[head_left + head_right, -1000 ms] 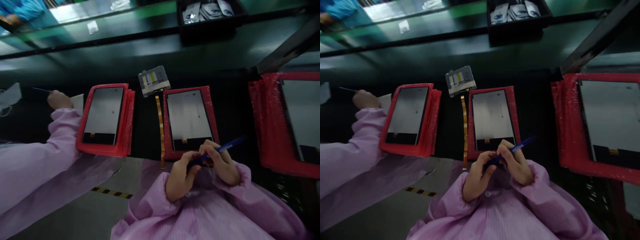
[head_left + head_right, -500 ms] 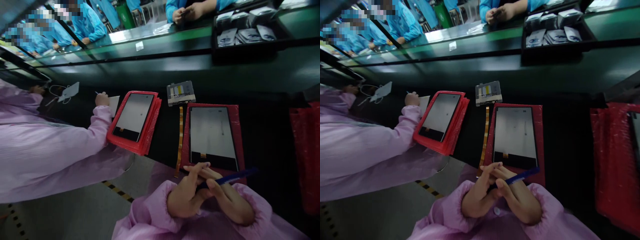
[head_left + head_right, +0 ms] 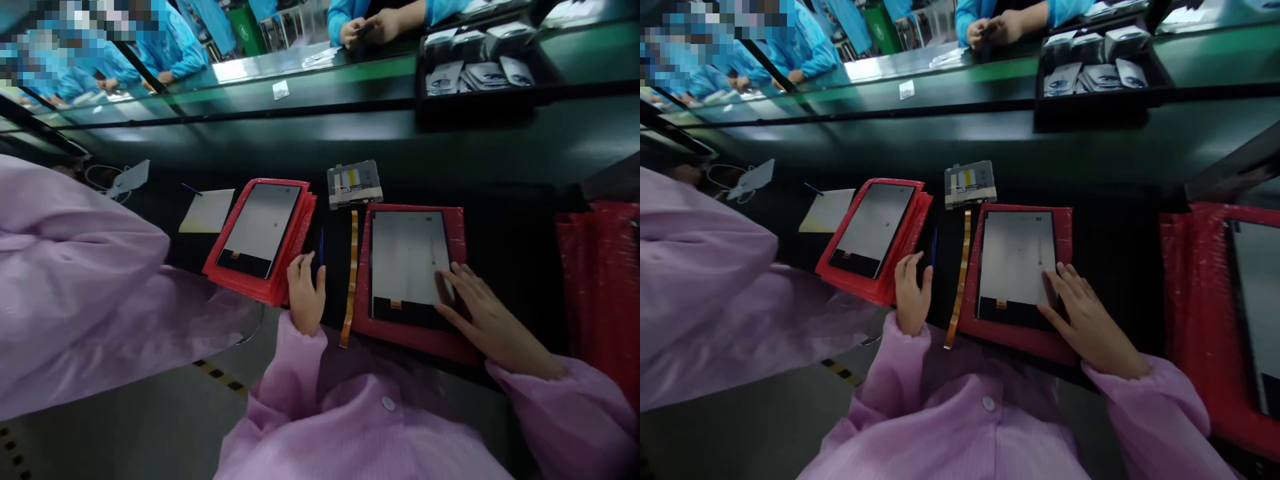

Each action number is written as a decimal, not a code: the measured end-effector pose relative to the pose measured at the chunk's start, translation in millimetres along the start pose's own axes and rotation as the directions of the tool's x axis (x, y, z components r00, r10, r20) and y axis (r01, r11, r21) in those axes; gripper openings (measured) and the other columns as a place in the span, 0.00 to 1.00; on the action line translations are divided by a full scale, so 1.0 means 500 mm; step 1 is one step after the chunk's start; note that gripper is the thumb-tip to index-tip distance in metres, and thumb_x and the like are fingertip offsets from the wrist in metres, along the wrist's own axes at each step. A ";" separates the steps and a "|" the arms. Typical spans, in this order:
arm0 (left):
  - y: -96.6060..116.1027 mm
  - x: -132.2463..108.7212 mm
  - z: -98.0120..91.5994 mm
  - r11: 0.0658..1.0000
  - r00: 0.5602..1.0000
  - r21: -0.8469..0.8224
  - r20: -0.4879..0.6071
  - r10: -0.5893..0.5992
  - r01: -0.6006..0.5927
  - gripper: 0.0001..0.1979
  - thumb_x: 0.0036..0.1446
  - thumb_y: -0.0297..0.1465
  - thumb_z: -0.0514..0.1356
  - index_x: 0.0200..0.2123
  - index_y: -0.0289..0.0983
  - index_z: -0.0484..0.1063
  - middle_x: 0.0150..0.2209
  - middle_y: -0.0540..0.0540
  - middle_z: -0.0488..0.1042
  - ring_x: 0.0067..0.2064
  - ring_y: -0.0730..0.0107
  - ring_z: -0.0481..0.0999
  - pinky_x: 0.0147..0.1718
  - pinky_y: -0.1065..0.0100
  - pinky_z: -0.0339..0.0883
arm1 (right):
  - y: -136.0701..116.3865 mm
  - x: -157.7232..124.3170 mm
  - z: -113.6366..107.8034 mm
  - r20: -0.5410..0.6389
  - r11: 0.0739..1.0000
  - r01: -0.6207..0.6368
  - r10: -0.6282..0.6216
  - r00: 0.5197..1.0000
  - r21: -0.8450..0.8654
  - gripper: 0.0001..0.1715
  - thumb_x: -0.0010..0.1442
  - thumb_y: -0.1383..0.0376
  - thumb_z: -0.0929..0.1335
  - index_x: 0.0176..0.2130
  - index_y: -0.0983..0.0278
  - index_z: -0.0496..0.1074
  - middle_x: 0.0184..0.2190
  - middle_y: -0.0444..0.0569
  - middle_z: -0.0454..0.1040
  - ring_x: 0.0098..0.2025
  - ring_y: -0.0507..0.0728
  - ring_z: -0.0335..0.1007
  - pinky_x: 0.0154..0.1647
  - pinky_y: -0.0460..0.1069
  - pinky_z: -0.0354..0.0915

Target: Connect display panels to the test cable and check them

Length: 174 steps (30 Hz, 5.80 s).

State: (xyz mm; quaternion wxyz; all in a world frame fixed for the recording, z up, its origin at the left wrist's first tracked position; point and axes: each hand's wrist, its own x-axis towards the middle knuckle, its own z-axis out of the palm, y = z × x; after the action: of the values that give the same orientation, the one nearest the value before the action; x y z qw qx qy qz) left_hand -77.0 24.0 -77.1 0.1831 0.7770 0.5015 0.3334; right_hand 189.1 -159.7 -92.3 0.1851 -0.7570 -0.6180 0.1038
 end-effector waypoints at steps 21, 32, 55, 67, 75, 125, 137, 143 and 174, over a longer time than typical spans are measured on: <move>0.043 -0.117 -0.057 0.386 0.718 -0.612 0.644 -0.262 0.690 0.20 0.52 0.47 0.63 0.33 0.33 0.74 0.26 0.48 0.73 0.24 0.77 0.69 0.22 0.74 0.62 | -0.106 0.070 -0.096 0.290 0.774 -0.212 0.038 0.956 0.597 0.25 0.63 0.47 0.61 0.46 0.62 0.72 0.40 0.50 0.74 0.40 0.56 0.70 0.40 0.52 0.67; 0.103 -0.111 0.033 0.931 0.920 -0.362 0.377 0.105 0.042 0.09 0.62 0.35 0.56 0.34 0.35 0.69 0.30 0.49 0.69 0.31 0.75 0.68 0.31 0.73 0.62 | -0.186 0.148 0.012 0.302 0.428 -0.209 -0.163 0.939 0.880 0.15 0.57 0.53 0.69 0.33 0.63 0.72 0.32 0.46 0.73 0.36 0.53 0.69 0.38 0.49 0.67; 0.085 -0.138 0.067 0.879 0.817 -0.058 0.346 0.462 -0.473 0.15 0.61 0.28 0.57 0.51 0.40 0.72 0.37 0.44 0.67 0.38 0.69 0.67 0.38 0.67 0.64 | -0.118 0.109 0.008 0.139 0.704 -0.131 0.046 0.989 0.698 0.09 0.62 0.61 0.67 0.38 0.62 0.75 0.37 0.46 0.75 0.38 0.53 0.74 0.40 0.48 0.70; 0.087 -0.138 0.073 0.897 0.873 -0.138 0.210 0.440 -0.419 0.11 0.56 0.29 0.62 0.43 0.36 0.68 0.36 0.45 0.72 0.37 0.69 0.72 0.36 0.68 0.69 | -0.127 0.096 -0.003 0.158 0.825 -0.082 -0.009 0.987 0.559 0.07 0.60 0.68 0.66 0.39 0.60 0.72 0.38 0.42 0.77 0.40 0.54 0.75 0.43 0.49 0.70; 0.083 -0.137 0.071 0.887 0.862 -0.130 0.208 0.462 -0.444 0.09 0.54 0.28 0.64 0.39 0.37 0.70 0.33 0.47 0.72 0.33 0.71 0.71 0.32 0.68 0.66 | -0.126 0.098 -0.005 0.173 0.848 -0.034 -0.068 0.983 0.530 0.06 0.61 0.69 0.64 0.38 0.61 0.70 0.37 0.43 0.77 0.39 0.53 0.74 0.41 0.48 0.68; 0.070 -0.136 0.068 0.806 0.778 -0.082 0.219 0.588 -0.586 0.13 0.53 0.26 0.64 0.44 0.39 0.74 0.31 0.49 0.69 0.29 0.74 0.65 0.29 0.70 0.62 | -0.123 0.094 -0.008 0.136 0.880 0.160 -0.243 0.960 0.447 0.11 0.63 0.74 0.63 0.37 0.66 0.75 0.37 0.48 0.75 0.41 0.54 0.70 0.40 0.49 0.68; 0.081 -0.132 0.068 0.784 0.766 0.000 0.209 0.607 -0.621 0.13 0.55 0.25 0.63 0.45 0.40 0.74 0.30 0.50 0.70 0.28 0.75 0.65 0.28 0.70 0.61 | -0.119 0.103 -0.009 0.170 0.879 0.175 -0.274 0.947 0.443 0.10 0.63 0.73 0.64 0.38 0.67 0.75 0.36 0.48 0.76 0.41 0.54 0.70 0.41 0.49 0.68; 0.080 -0.133 0.068 0.777 0.762 0.017 0.213 0.612 -0.629 0.14 0.56 0.25 0.62 0.46 0.40 0.74 0.29 0.50 0.70 0.28 0.75 0.64 0.29 0.70 0.61 | -0.120 0.098 -0.009 0.167 0.878 0.187 -0.285 0.944 0.441 0.11 0.64 0.73 0.62 0.39 0.67 0.75 0.36 0.48 0.75 0.41 0.54 0.69 0.41 0.49 0.68; 0.069 0.172 0.043 0.955 0.952 0.073 0.136 0.275 -0.286 0.15 0.61 0.26 0.52 0.49 0.33 0.70 0.47 0.39 0.70 0.51 0.62 0.69 0.51 0.61 0.65 | -0.034 0.139 -0.022 -0.215 0.992 -0.074 0.096 0.972 0.105 0.18 0.61 0.63 0.62 0.47 0.68 0.72 0.48 0.57 0.69 0.54 0.65 0.61 0.57 0.61 0.58</move>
State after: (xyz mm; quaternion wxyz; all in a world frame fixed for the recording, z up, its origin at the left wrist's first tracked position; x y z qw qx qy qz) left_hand -15.5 88.1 -42.4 0.1290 0.8673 0.3883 0.2836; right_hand 192.7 -90.9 -70.5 0.2837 -0.7798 -0.5550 0.0570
